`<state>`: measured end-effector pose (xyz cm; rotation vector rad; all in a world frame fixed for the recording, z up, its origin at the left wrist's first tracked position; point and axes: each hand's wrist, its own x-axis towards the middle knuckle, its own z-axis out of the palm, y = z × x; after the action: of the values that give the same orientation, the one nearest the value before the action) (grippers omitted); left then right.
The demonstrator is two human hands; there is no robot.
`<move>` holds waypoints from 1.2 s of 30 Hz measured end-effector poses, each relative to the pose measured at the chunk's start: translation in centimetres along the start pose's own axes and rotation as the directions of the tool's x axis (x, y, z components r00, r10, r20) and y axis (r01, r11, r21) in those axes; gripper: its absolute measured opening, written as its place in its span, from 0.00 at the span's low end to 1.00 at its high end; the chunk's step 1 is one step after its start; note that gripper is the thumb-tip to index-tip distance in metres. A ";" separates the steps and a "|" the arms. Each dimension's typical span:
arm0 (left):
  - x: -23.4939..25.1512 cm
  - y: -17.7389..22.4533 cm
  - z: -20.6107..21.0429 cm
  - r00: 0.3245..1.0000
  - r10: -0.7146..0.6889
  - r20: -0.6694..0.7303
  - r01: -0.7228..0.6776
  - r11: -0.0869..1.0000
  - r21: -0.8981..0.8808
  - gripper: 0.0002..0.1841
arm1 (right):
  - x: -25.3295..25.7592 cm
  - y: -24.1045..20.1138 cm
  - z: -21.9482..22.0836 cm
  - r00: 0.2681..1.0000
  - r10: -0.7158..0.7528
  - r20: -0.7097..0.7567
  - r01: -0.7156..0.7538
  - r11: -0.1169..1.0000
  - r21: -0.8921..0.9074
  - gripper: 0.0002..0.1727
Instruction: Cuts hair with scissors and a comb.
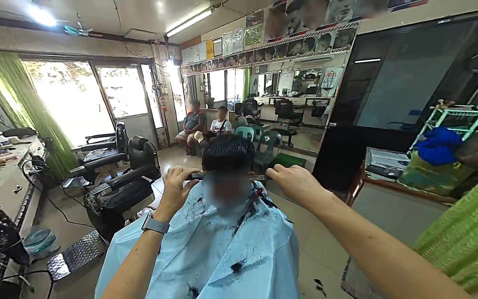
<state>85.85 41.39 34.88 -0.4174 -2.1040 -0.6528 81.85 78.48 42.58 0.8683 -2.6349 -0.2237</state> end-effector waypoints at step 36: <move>4.6 3.2 1.5 0.978 0.125 0.169 -0.120 0.992 -0.039 0.16 | -2.7 7.9 -4.0 0.989 0.025 -0.146 -0.004 0.990 0.144 0.17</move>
<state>83.93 45.15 38.86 -0.6344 -2.2113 -0.5932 81.08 86.25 47.60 0.8756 -2.5420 0.0342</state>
